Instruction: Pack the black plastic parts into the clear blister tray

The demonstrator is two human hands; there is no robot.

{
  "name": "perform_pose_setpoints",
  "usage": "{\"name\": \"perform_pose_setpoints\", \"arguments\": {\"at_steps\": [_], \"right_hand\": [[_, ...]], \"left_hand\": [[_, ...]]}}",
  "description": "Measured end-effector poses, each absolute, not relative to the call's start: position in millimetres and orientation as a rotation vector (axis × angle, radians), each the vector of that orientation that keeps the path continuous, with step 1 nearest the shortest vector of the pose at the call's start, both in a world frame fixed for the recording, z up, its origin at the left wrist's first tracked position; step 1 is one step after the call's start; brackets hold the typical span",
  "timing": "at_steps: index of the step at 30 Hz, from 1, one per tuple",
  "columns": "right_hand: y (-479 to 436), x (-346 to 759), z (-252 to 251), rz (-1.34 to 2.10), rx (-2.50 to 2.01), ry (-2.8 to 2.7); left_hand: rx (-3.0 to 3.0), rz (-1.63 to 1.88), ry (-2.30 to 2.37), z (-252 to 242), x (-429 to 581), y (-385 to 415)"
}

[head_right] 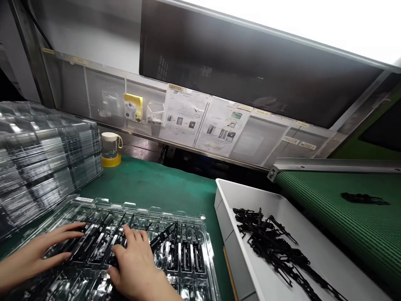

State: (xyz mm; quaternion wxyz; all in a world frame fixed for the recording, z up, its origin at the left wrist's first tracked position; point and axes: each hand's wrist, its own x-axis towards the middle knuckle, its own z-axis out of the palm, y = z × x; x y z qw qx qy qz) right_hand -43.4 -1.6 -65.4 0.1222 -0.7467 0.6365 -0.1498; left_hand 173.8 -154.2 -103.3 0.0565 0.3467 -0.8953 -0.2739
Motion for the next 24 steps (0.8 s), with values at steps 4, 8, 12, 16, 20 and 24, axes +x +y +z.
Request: {"name": "perform_pose_setpoints", "arguments": {"at_steps": [4, 8, 12, 16, 20, 24], "right_hand": [[7.9, -55.7, -66.5, -0.463, -2.177, 1.866], [13.8, -74.5, -60.3, -0.46, -2.224, 1.776], [16.4, -81.2, -58.2, -0.469, -2.205, 1.741], [15.3, -75.4, -65.8, -0.556, -2.35, 1.696], [9.8, -71.9, -70.2, -0.637, -2.403, 1.683], [10.5, -75.4, -67.2, -0.538, -2.351, 1.756]], "left_hand": [[1.116, -0.878, -2.617, -105.8, 175.9, -157.6], [1.12, -0.884, -2.593, -106.4, 172.1, -153.8], [1.099, -0.996, -2.536, -108.8, 169.7, -151.4], [1.052, -0.819, -2.528, -107.5, 162.4, -144.8], [0.845, -0.547, -2.606, -100.2, 139.3, -120.8], [0.634, -0.282, -2.793, -98.2, 110.3, -89.2]]}}
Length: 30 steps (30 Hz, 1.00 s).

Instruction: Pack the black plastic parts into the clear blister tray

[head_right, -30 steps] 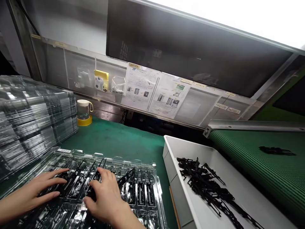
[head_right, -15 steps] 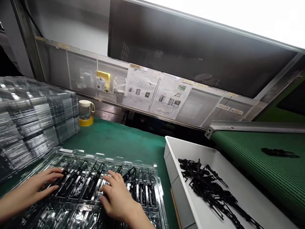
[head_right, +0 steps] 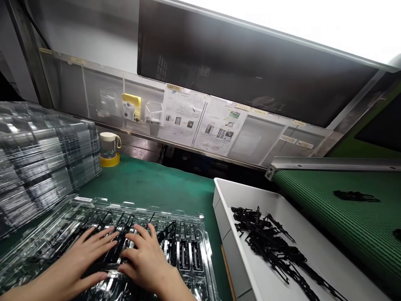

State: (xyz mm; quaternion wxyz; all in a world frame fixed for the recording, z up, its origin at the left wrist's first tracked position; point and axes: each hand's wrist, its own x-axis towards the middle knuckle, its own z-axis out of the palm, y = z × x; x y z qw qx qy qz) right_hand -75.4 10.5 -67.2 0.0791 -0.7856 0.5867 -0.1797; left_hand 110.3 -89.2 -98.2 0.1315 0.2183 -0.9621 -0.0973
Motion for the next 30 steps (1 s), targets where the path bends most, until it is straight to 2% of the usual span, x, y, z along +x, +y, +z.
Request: {"name": "perform_pose_setpoints", "arguments": {"at_steps": [3, 7, 12, 16, 24, 26, 30], "right_hand": [[19.5, -80.4, -66.7, -0.483, -2.148, 2.029], [31.3, -87.0, -69.4, -0.452, -1.791, 2.267], [35.9, -96.9, -59.4, -0.648, -1.934, 2.064], [43.3, -109.1, -51.7, -0.584, -2.014, 1.907], [43.4, -105.1, -56.0, -0.653, -1.965, 1.866], [38.7, -102.7, -56.8, -0.653, -1.952, 1.89], [33.7, -102.8, -60.9, -0.692, -1.906, 1.979]], "left_hand": [[0.542, -0.211, -2.815, -104.0, 99.3, -73.5], [0.516, -0.323, -2.787, -110.8, 96.9, -67.1], [0.594, -0.548, -2.735, -94.7, 82.0, -66.0], [0.603, -0.608, -2.746, -80.5, 63.2, -67.0], [0.42, -0.772, -2.778, -95.0, 74.9, -60.4], [0.464, -0.715, -2.714, -98.2, 90.5, -64.6], [0.923, -0.264, -2.599, -107.1, 129.3, -97.7]]}}
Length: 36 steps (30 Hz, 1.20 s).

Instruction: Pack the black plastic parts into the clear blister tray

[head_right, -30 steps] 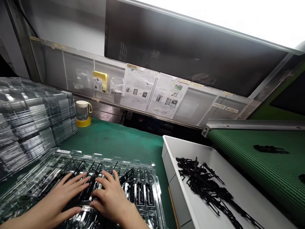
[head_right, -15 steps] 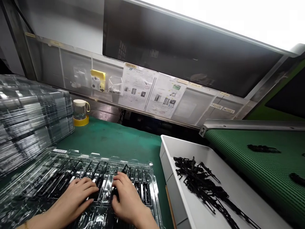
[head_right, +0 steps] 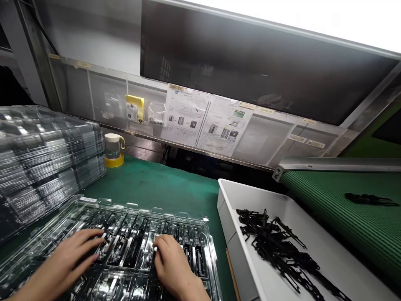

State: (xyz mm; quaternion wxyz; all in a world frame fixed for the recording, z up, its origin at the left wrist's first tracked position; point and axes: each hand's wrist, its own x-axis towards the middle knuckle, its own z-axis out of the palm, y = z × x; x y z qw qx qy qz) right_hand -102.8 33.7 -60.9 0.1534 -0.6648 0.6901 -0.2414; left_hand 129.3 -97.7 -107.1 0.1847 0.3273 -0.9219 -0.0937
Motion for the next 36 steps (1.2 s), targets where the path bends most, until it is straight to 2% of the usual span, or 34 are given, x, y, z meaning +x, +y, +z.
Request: {"name": "perform_pose_setpoints", "arguments": {"at_steps": [3, 8, 15, 21, 23, 31, 36], "right_hand": [[33.4, -103.5, -63.5, -0.751, -1.891, 2.05], [32.3, -98.2, -59.6, -0.741, -1.913, 2.057], [17.8, -67.6, -55.1, -0.611, -2.125, 1.863], [5.7, -53.4, -65.1, -0.381, -2.128, 1.671], [8.3, -55.5, -70.2, -0.356, -2.1, 1.686], [24.5, -67.8, -73.9, -0.236, -2.075, 1.768], [29.7, -69.3, -74.5, -0.291, -2.061, 1.795]], "left_hand": [[1.155, -0.096, -2.592, -114.1, 149.5, -126.3], [1.164, -0.078, -2.665, -115.8, 142.7, -132.0], [1.188, -0.463, -2.819, -102.5, 122.4, -106.2], [1.002, -0.007, -2.803, -109.5, 118.1, -81.1], [0.945, 0.046, -2.795, -109.4, 115.5, -72.5], [1.004, -0.359, -2.693, -111.4, 133.1, -97.4], [1.158, -0.345, -2.624, -113.4, 155.8, -147.8]]}}
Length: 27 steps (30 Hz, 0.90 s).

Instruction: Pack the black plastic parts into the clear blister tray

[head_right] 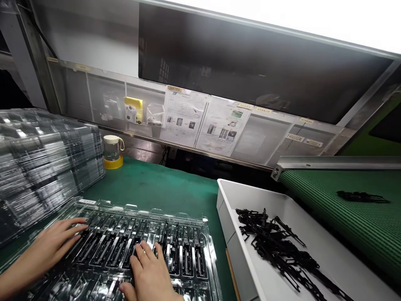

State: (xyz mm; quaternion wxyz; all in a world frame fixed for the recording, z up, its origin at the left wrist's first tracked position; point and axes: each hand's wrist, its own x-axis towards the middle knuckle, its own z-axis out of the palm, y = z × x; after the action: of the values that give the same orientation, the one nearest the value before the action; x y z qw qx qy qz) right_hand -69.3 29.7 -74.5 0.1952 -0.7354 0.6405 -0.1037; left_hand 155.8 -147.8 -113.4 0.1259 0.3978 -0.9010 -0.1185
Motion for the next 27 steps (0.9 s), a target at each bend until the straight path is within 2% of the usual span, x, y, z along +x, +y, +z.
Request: {"name": "perform_pose_setpoints", "arguments": {"at_steps": [9, 15, 20, 27], "right_hand": [[58.1, -91.2, -52.0, -0.276, -1.853, 2.078], [69.7, -110.6, -58.7, -0.22, -1.88, 1.899], [75.7, -110.3, -54.3, -0.213, -1.844, 2.014], [88.6, -121.4, -54.4, -0.138, -1.742, 2.049]], "left_hand": [[1.224, -0.624, -2.638, -100.2, 148.2, -179.1], [1.232, -0.86, -2.506, -67.9, 134.2, -164.0], [0.943, -0.776, -2.601, -62.8, 65.6, -109.5], [0.753, -0.437, -2.718, -83.2, 4.1, -67.1]]}}
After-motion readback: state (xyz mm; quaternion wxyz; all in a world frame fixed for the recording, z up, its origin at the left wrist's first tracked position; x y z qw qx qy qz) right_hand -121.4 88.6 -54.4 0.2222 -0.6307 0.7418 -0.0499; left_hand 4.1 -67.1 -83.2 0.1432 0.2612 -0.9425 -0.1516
